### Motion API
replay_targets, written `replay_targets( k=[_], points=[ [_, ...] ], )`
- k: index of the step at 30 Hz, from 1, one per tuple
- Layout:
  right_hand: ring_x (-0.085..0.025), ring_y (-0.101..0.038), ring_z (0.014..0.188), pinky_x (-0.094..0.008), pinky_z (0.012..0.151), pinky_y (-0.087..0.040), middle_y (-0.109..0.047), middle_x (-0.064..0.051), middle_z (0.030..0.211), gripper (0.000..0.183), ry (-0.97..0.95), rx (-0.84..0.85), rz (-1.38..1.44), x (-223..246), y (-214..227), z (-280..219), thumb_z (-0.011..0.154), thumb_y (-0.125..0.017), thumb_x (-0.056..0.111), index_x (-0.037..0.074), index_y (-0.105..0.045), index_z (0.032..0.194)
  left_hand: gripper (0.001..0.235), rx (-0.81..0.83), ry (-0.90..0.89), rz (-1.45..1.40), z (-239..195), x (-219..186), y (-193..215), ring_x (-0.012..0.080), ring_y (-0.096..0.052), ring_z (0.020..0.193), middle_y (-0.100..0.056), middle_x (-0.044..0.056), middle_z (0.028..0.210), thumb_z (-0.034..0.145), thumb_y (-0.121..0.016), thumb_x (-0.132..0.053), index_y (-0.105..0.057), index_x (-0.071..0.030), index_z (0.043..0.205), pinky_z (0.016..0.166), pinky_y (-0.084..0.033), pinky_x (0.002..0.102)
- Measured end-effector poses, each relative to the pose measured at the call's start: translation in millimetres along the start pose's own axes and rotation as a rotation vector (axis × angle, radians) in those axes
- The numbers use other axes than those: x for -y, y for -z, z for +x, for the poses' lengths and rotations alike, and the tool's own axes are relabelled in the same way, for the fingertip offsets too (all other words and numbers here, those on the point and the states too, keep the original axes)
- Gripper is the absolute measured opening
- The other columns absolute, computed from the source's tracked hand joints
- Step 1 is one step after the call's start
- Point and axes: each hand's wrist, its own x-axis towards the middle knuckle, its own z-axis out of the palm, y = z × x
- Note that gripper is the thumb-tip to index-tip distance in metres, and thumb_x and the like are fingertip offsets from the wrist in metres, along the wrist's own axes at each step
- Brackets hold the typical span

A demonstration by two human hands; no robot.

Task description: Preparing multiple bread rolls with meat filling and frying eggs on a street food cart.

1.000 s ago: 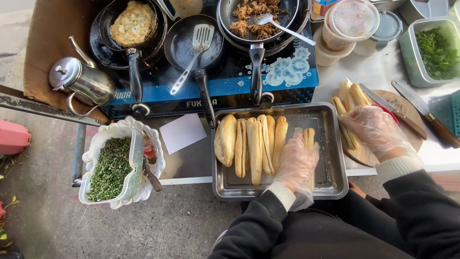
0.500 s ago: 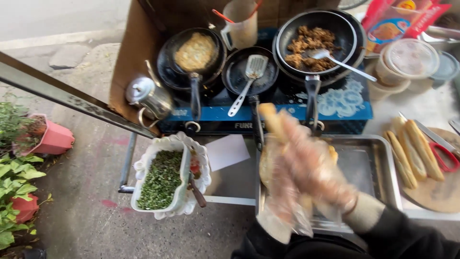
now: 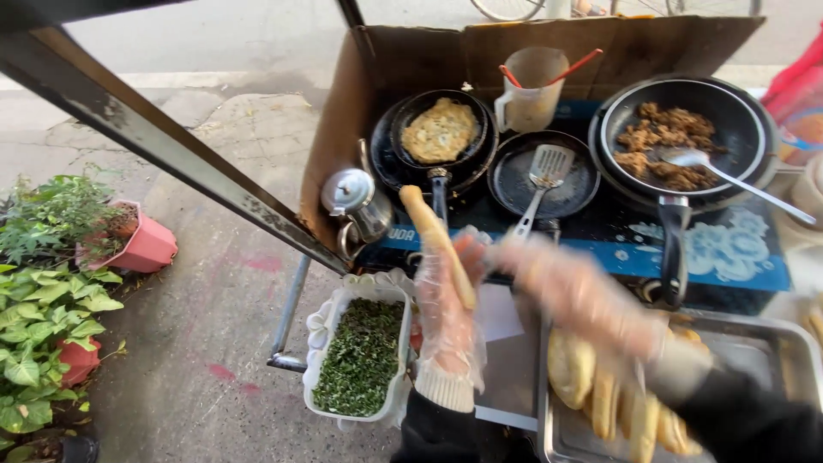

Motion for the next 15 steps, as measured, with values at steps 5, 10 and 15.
replay_targets(
  k=[5,10,15],
  points=[
    [-0.034,-0.034,0.158,-0.047,0.132,-0.022,-0.043,-0.019,0.166,0.085,-0.29,-0.097,-0.74,-169.8,71.5,153.3,0.105,-0.028,0.073,0.012,-0.039,0.165,0.054,0.164,0.107,-0.076,46.2,53.3,33.2,0.0328,-0.081,0.093,-0.076,0.019,0.127,0.102,-0.066,-0.042,-0.054,-0.021,0.151,0.07,-0.07,0.041],
    [-0.024,-0.022,0.162,-0.051,0.132,-0.016,-0.044,0.0,0.166,0.061,-0.32,0.081,-0.677,-134.8,67.2,147.7,0.108,-0.035,0.06,0.026,-0.054,0.155,0.051,0.255,0.209,-0.257,57.1,36.1,44.9,0.034,-0.079,0.092,-0.074,0.018,0.131,0.105,-0.064,-0.043,-0.056,-0.017,0.148,0.073,-0.068,0.041],
    [-0.025,-0.063,0.135,-0.042,0.118,-0.044,-0.083,0.004,0.094,0.069,-0.401,-0.468,-0.341,-60.5,52.9,97.7,0.106,-0.051,0.079,0.03,-0.082,0.069,0.049,0.433,0.33,-0.431,90.0,50.5,65.3,0.0341,-0.078,0.098,-0.07,0.016,0.139,0.11,-0.057,-0.051,-0.052,-0.021,0.149,0.078,-0.067,0.043]
  ],
)
